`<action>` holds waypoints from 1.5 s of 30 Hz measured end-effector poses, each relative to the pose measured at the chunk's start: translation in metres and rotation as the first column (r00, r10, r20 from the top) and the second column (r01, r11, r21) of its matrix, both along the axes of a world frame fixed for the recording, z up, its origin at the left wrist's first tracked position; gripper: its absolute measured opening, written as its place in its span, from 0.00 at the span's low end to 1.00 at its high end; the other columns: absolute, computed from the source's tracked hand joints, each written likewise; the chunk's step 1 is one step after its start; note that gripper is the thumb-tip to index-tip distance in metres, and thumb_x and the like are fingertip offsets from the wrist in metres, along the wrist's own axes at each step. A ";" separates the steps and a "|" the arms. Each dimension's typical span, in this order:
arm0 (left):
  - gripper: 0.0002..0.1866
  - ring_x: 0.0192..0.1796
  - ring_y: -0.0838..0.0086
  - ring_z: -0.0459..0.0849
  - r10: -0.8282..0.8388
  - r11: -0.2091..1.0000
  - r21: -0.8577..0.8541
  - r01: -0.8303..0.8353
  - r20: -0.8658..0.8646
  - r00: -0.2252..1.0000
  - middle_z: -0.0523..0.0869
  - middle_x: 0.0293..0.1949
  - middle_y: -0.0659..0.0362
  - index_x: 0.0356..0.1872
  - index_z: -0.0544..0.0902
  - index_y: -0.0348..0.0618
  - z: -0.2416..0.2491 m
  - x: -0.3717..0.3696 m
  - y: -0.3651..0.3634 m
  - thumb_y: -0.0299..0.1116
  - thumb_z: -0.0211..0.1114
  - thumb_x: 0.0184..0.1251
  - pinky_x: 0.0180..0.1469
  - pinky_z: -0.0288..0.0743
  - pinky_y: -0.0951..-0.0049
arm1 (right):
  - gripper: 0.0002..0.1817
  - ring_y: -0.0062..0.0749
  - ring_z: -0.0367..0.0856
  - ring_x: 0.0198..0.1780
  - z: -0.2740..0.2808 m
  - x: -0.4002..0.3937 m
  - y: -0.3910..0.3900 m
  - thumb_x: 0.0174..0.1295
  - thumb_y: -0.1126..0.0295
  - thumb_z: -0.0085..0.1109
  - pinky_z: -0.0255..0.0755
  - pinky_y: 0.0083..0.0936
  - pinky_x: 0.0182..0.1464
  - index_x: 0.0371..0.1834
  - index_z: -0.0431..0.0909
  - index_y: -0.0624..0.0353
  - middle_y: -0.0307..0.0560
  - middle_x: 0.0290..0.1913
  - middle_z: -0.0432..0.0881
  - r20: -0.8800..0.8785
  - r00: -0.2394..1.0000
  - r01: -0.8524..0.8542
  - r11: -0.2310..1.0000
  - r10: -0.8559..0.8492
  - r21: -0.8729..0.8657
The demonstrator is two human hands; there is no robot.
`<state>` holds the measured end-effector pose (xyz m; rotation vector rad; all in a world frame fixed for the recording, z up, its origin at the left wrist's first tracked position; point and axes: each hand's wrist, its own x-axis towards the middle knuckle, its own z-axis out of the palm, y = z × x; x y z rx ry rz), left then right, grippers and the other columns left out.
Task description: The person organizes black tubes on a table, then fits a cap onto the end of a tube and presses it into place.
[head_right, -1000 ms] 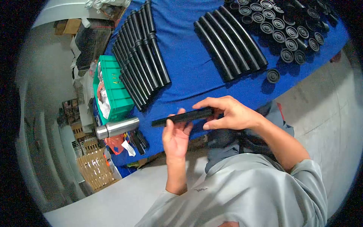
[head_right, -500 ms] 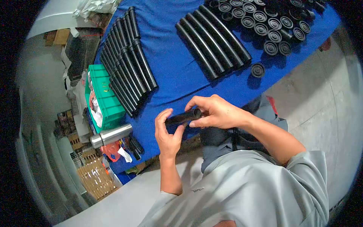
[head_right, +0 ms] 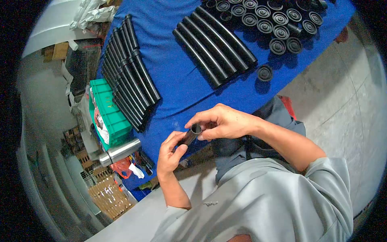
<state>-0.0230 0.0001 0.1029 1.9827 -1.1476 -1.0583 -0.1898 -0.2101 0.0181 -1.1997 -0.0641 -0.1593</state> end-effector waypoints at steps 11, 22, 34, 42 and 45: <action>0.20 0.46 0.72 0.86 0.150 0.988 0.039 -0.150 0.014 0.989 0.89 0.46 0.54 0.51 0.86 0.34 -0.011 -0.001 0.004 0.31 0.79 0.60 0.51 0.78 0.71 | 0.17 0.14 0.76 0.35 0.001 0.000 0.002 0.63 0.67 0.76 0.73 0.18 0.38 0.52 0.83 0.59 0.32 0.31 0.80 -0.043 0.996 0.083 0.996 -0.084 -0.019; 0.18 0.43 0.78 0.82 0.154 0.988 0.025 -0.154 -0.003 0.988 0.86 0.41 0.62 0.50 0.85 0.32 -0.014 -0.011 -0.001 0.26 0.76 0.59 0.50 0.76 0.74 | 0.19 0.14 0.76 0.31 0.001 0.001 0.007 0.69 0.68 0.71 0.70 0.19 0.32 0.59 0.79 0.59 0.32 0.31 0.79 -0.088 0.995 0.067 0.974 -0.049 0.215; 0.24 0.67 0.51 0.81 0.133 0.539 -0.332 -0.774 -0.874 0.468 0.84 0.63 0.46 0.63 0.75 0.48 -0.045 -0.028 -0.006 0.33 0.74 0.70 0.69 0.77 0.42 | 0.33 0.33 0.86 0.48 0.003 0.005 0.008 0.66 0.62 0.73 0.83 0.31 0.49 0.72 0.72 0.60 0.52 0.48 0.86 0.037 0.998 0.065 0.978 -0.059 -0.199; 0.34 0.75 0.52 0.74 -0.036 0.586 -0.279 -0.761 -0.947 0.319 0.76 0.73 0.47 0.73 0.74 0.54 -0.083 -0.042 0.003 0.28 0.75 0.66 0.77 0.64 0.38 | 0.22 0.21 0.80 0.31 0.016 0.002 0.004 0.71 0.64 0.67 0.74 0.26 0.35 0.66 0.78 0.56 0.40 0.30 0.84 -0.006 0.996 0.082 0.970 -0.085 -0.230; 0.30 0.74 0.50 0.75 -0.027 0.642 -0.332 -0.691 -0.911 0.412 0.78 0.71 0.45 0.68 0.79 0.52 -0.083 -0.041 -0.002 0.27 0.76 0.64 0.77 0.65 0.40 | 0.22 0.28 0.85 0.31 0.009 0.003 0.008 0.72 0.58 0.66 0.78 0.28 0.36 0.63 0.79 0.60 0.45 0.28 0.86 -0.035 0.996 0.074 0.962 -0.086 -0.263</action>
